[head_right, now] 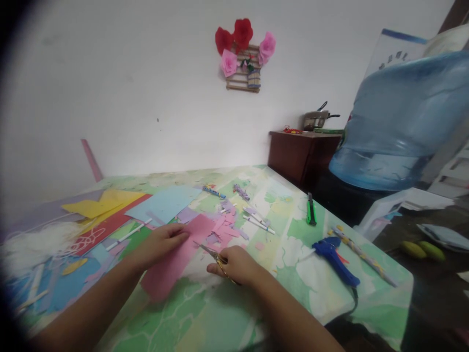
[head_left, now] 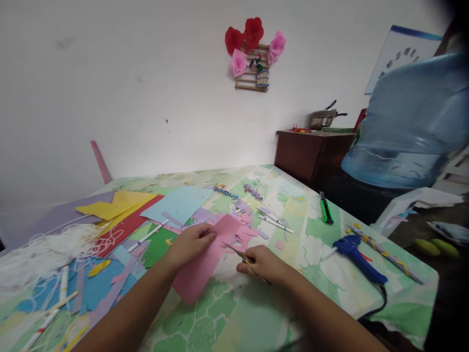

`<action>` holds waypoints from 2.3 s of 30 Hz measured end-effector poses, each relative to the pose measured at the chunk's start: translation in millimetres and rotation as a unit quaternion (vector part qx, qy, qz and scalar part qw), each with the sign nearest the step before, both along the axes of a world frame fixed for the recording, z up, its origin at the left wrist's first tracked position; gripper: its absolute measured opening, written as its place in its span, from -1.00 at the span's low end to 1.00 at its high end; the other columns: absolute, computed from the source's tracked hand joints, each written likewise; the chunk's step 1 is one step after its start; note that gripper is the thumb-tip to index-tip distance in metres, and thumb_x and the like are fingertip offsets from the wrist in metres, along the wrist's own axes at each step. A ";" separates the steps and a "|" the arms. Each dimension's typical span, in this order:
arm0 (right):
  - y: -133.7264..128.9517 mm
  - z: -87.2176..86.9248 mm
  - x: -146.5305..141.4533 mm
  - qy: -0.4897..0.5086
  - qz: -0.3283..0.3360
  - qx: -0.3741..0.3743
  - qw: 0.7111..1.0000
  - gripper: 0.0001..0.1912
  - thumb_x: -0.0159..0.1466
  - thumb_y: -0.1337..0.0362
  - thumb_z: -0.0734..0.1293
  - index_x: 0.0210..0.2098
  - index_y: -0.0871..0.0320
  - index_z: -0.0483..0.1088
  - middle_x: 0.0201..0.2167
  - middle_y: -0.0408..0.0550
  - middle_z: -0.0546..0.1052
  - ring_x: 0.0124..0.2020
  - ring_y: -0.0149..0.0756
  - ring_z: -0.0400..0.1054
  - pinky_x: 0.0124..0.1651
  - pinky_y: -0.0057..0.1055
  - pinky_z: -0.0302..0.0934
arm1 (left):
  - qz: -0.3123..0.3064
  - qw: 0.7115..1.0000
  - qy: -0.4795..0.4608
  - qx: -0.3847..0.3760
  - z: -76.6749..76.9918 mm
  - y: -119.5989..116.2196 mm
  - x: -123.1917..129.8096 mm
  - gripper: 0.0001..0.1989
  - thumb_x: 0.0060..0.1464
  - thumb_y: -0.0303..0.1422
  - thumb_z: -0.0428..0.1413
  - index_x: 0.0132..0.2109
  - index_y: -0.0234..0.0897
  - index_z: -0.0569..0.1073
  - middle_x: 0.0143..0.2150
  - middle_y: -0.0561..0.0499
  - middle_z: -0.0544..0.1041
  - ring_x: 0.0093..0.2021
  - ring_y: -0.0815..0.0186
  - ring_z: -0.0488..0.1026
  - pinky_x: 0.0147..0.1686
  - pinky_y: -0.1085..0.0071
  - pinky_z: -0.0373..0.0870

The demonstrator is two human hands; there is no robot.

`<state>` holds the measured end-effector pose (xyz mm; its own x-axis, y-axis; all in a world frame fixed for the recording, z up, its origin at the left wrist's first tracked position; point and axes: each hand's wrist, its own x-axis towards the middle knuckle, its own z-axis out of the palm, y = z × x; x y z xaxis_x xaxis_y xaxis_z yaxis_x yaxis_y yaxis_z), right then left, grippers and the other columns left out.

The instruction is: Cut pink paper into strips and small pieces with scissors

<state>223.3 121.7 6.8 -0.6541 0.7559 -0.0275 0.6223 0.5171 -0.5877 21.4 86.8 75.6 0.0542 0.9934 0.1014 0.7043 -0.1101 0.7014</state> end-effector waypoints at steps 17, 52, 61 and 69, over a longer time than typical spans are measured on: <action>-50.4 14.6 27.5 -0.056 -0.153 -0.010 0.987 -0.50 0.00 -0.14 0.06 -0.65 0.20 0.21 -0.69 -0.17 0.22 -0.65 -0.49 0.05 -0.62 -0.53 -0.16 | -0.053 0.996 -0.017 0.063 0.1 12.3 21.8 -0.76 -0.10 -0.30 -0.21 -0.42 -0.24 0.32 -0.46 0.08 0.35 -0.40 0.30 0.26 -0.41 0.42 0.14; -107.4 32.9 0.6 -0.036 -0.250 0.056 0.966 -0.55 -0.02 -0.10 0.12 -0.68 0.19 0.16 -0.71 -0.19 0.19 -0.66 -0.51 -0.01 -0.62 -0.53 -0.21 | -0.174 0.974 0.008 0.143 37.7 -33.5 0.1 -0.81 -0.12 -0.28 -0.10 -0.47 -0.20 0.38 -0.48 0.06 0.40 -0.41 0.29 0.30 -0.43 0.43 0.14; -114.9 34.3 0.6 -0.027 -0.243 0.049 0.968 -0.55 -0.02 -0.10 0.12 -0.68 0.19 0.14 -0.72 -0.21 0.16 -0.66 -0.52 -0.03 -0.62 -0.54 -0.19 | -0.162 0.973 0.056 0.157 40.8 -38.6 -2.8 -0.79 -0.08 -0.25 -0.12 -0.44 -0.19 0.37 -0.43 0.07 0.42 -0.39 0.29 0.31 -0.43 0.43 0.14; -123.1 32.8 1.9 -0.011 -0.244 0.044 0.969 -0.57 0.00 -0.07 0.12 -0.67 0.20 0.14 -0.73 -0.23 0.14 -0.66 -0.54 -0.03 -0.63 -0.57 -0.18 | -0.186 0.971 0.070 0.134 43.0 -45.1 2.9 -0.76 -0.04 -0.25 -0.17 -0.43 -0.21 0.33 -0.43 0.09 0.40 -0.39 0.32 0.31 -0.43 0.44 0.16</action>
<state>225.2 -1.4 39.6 -0.2177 0.9752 0.0406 0.8177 0.2050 -0.5380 24.3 41.7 118.7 0.4354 0.8414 0.3202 0.6673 -0.5404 0.5126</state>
